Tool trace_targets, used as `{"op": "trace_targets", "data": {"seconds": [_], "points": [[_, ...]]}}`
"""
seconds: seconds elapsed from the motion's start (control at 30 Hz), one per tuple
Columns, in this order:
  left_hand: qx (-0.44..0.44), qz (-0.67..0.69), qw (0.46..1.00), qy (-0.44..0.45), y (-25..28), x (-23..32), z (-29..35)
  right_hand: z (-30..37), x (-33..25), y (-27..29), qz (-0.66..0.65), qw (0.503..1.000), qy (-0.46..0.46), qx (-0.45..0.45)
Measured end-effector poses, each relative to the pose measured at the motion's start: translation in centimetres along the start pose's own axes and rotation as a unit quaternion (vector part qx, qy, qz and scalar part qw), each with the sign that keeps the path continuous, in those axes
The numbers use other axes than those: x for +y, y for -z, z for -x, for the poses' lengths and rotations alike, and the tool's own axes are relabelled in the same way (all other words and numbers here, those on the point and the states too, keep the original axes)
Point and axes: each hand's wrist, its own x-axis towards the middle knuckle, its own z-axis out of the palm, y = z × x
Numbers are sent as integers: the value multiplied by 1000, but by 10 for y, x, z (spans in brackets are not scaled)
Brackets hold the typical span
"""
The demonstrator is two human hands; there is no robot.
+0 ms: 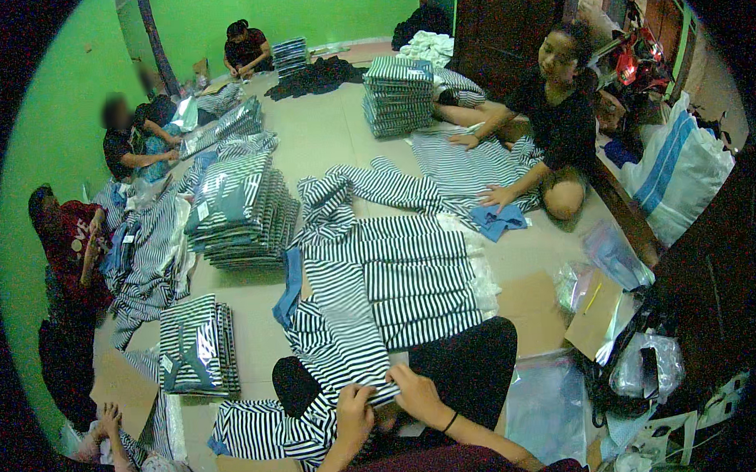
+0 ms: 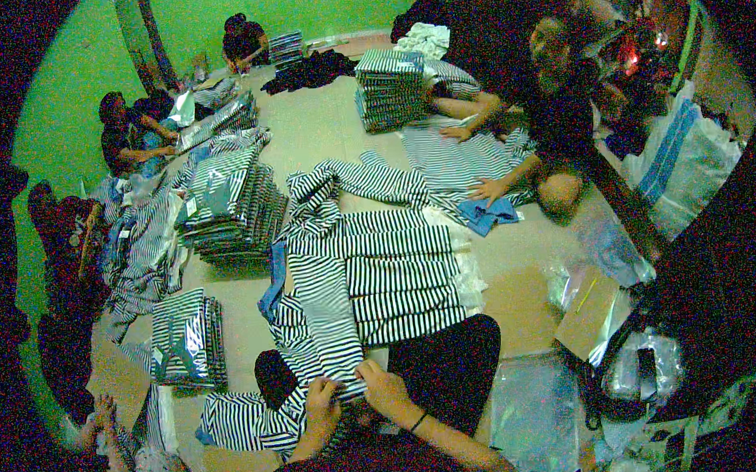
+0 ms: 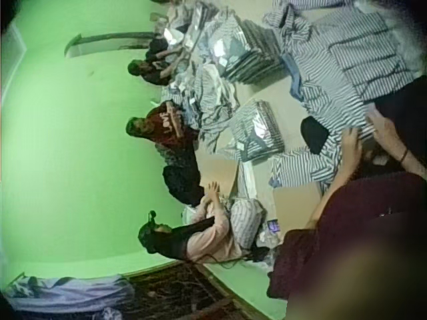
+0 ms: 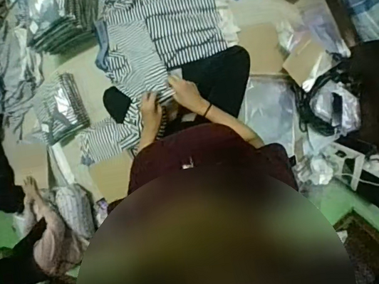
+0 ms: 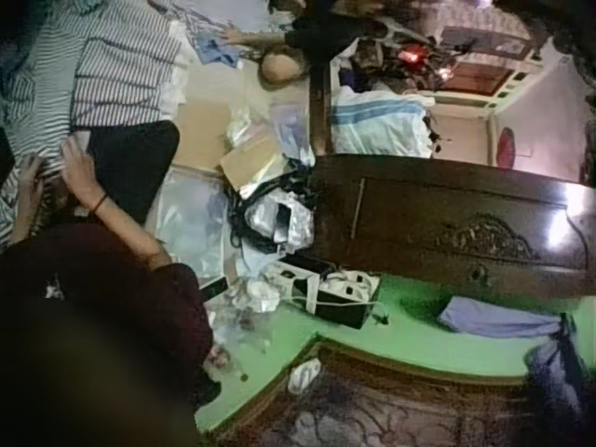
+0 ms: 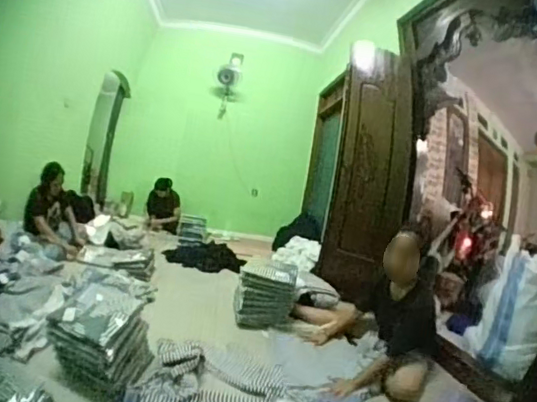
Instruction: The person folds striped shirts and blue undershirts on the floor, then places them into clear plastic bags. The person smooths the fabric, folds the sleeves and body, and stacks the finished packages.
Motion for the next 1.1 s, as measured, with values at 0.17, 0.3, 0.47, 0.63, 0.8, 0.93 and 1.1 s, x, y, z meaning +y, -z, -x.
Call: {"op": "trace_targets", "data": {"seconds": [0.17,0.3,0.47,0.63,0.8,0.93,1.1], "points": [[72,-37,997,-18,-7,6,20,19,1,-8,-50,999,1,11],[-32,-88,995,23,-16,-10,29,32,18,-22,-52,994,13,-94],[-82,-5,997,6,-23,-23,34,35,33,-20,-156,974,46,-157],[-230,-14,966,118,-12,-36,19,22,39,-4,-100,967,160,-169],[-332,104,937,26,10,-62,-19,-18,41,7,-30,967,236,-89],[-284,249,925,-26,19,-81,-51,-66,32,12,26,977,210,-9],[-91,362,910,181,-6,-115,-106,-155,43,0,-15,972,203,118]]}}
